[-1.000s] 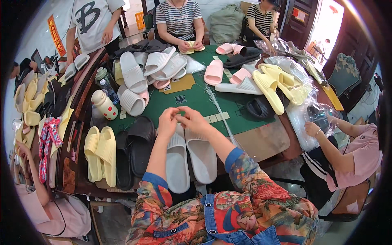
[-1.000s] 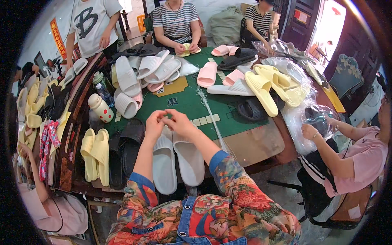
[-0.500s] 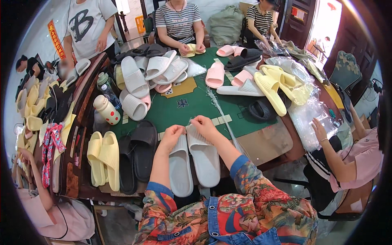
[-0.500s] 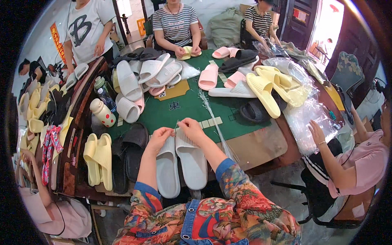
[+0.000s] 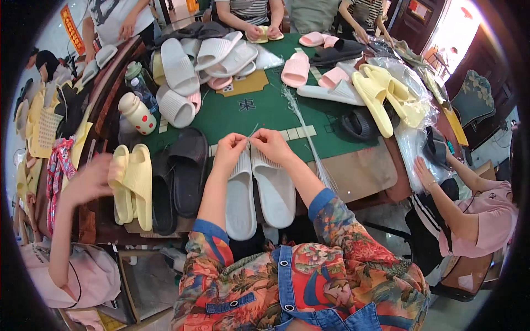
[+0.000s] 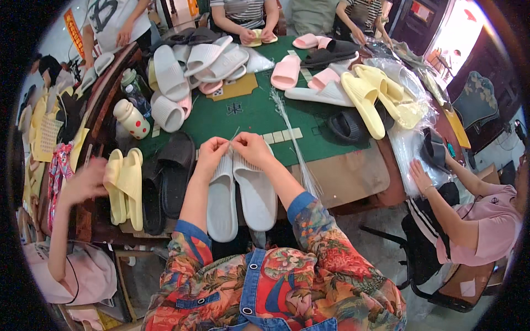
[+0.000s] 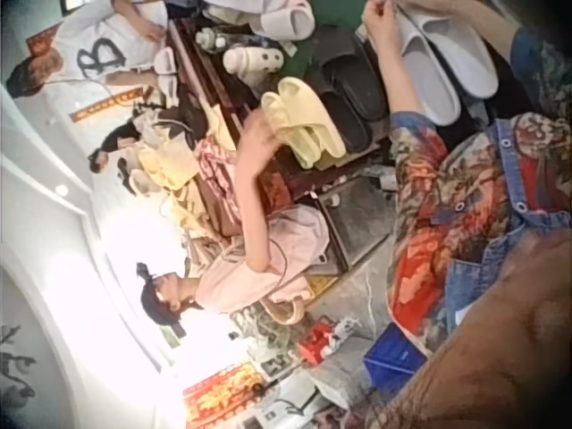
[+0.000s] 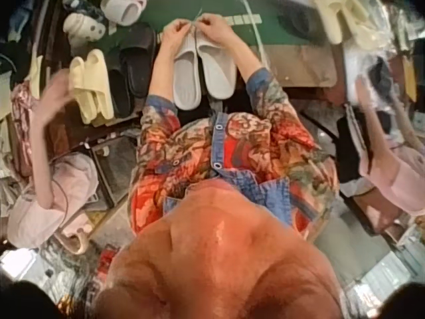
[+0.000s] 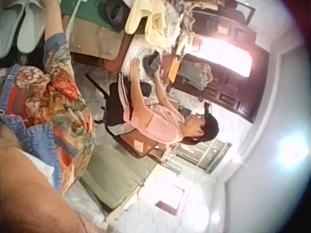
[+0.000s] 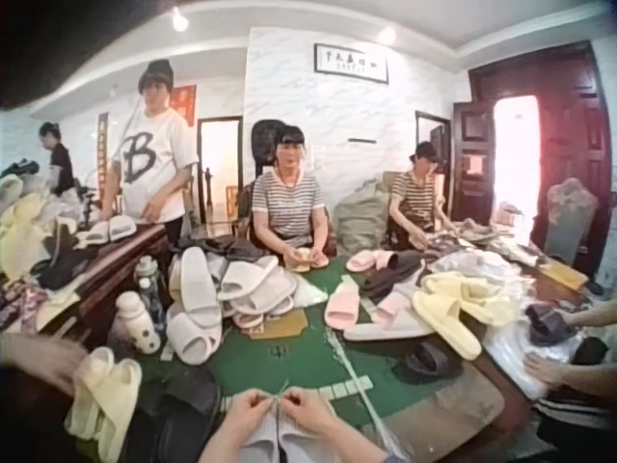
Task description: The person connects pairs of slide slippers together by hand, threading plastic fastener ties through the slides on the table.
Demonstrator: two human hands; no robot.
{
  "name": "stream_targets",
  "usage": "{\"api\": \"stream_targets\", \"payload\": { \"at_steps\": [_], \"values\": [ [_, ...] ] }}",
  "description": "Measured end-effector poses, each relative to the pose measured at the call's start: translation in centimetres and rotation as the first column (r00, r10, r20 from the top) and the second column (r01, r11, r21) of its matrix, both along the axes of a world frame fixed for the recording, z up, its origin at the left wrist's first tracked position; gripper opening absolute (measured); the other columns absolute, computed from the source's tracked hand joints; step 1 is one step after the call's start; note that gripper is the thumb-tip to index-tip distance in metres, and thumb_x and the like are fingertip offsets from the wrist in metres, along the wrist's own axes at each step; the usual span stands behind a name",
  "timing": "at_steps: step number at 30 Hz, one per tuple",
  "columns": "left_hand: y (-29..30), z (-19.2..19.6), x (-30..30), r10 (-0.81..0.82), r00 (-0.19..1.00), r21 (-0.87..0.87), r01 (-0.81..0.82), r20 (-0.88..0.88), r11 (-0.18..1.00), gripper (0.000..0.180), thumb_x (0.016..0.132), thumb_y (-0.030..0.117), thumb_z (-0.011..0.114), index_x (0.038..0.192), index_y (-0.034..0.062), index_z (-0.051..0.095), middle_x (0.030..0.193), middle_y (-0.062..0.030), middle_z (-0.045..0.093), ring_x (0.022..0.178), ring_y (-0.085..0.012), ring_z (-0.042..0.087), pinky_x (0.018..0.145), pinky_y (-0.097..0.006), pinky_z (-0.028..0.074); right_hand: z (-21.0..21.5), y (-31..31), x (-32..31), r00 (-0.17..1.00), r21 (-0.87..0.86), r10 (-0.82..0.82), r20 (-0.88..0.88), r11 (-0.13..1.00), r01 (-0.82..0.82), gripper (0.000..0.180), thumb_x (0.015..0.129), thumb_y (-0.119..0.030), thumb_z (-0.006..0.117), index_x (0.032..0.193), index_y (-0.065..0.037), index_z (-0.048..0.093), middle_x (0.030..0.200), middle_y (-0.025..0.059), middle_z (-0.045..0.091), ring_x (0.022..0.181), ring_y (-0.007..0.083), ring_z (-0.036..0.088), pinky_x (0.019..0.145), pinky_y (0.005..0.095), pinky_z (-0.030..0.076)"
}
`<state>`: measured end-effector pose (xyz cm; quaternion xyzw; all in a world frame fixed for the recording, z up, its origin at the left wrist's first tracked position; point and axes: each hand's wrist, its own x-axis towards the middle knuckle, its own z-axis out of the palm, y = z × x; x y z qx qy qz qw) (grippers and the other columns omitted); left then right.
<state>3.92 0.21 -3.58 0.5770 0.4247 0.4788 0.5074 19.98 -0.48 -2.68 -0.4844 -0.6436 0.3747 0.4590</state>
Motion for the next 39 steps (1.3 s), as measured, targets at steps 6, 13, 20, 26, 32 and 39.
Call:
{"api": "stream_targets", "payload": {
  "at_steps": [6,13,20,26,32,39],
  "values": [
    [-0.3,-0.8,0.4,-0.049,0.997,0.019,0.05,-0.052,0.999,0.009,0.08,0.009,0.061,0.081,0.0007,0.059,0.068,0.0018,0.056,0.062,-0.0048,0.048,0.056,-0.02,0.039,-1.0,0.6,0.5,0.958,-0.15,-0.18,-0.225,0.978,0.148,0.016,0.08,-0.016,0.06,0.082,0.0,0.06,0.067,0.0022,0.057,0.062,0.0092,0.05,0.058,0.0256,0.042],
    [-0.5,-0.7,0.6,-0.06,0.998,-0.026,0.06,0.009,0.998,0.009,0.08,0.008,0.06,0.079,0.0,0.059,0.067,0.0023,0.055,0.061,-0.0045,0.047,0.056,-0.02,0.039,-1.2,0.6,0.6,0.964,-0.138,-0.211,-0.161,0.972,0.19,0.018,0.081,-0.017,0.059,0.081,0.001,0.059,0.067,0.0019,0.056,0.06,0.0085,0.049,0.056,0.0242,0.041],
    [-0.9,0.5,0.8,-0.071,0.987,0.073,0.082,-0.146,0.994,0.01,0.078,0.009,0.06,0.076,-0.0007,0.058,0.066,0.0021,0.055,0.061,-0.0053,0.047,0.057,-0.021,0.039,-0.7,0.0,0.2,0.992,-0.02,-0.096,-0.077,0.995,0.095,0.019,0.08,-0.019,0.062,0.081,0.0,0.06,0.066,0.0026,0.057,0.06,0.0075,0.048,0.053,0.0251,0.04],
    [-0.9,-0.6,0.4,0.043,0.968,0.144,-0.007,-0.248,0.989,0.013,0.08,0.011,0.058,0.08,-0.0017,0.057,0.073,-0.0067,0.059,0.068,-0.0127,0.054,0.063,-0.026,0.043,-0.8,0.4,0.4,0.895,-0.245,-0.172,-0.411,0.967,0.073,0.021,0.081,-0.021,0.063,0.083,0.0,0.062,0.066,0.0025,0.058,0.061,0.0078,0.051,0.056,0.0237,0.042],
    [-4.8,3.9,-0.1,0.525,0.81,0.685,-0.229,-0.26,0.692,0.01,0.081,0.009,0.056,0.085,0.0002,0.058,0.085,-0.0119,0.057,0.079,-0.0261,0.056,0.072,-0.033,0.043,0.9,-1.7,0.6,0.935,0.368,-0.332,0.129,0.891,0.266,0.02,0.081,-0.018,0.06,0.095,-0.005,0.061,0.093,0.0114,0.061,0.089,0.0266,0.054,0.077,0.0347,0.043],
    [-12.9,2.9,-1.9,0.258,0.863,0.27,-0.149,-0.435,0.951,0.019,0.079,0.012,0.06,0.092,-0.0009,0.056,0.094,-0.0135,0.056,0.087,-0.0303,0.053,0.077,-0.038,0.041,-0.4,-4.6,4.3,0.926,0.203,-0.335,0.171,0.932,0.3,0.031,0.081,-0.027,0.059,0.101,-0.003,0.059,0.1,0.0146,0.059,0.098,0.0317,0.051,0.086,0.0377,0.039]
  ]
}}
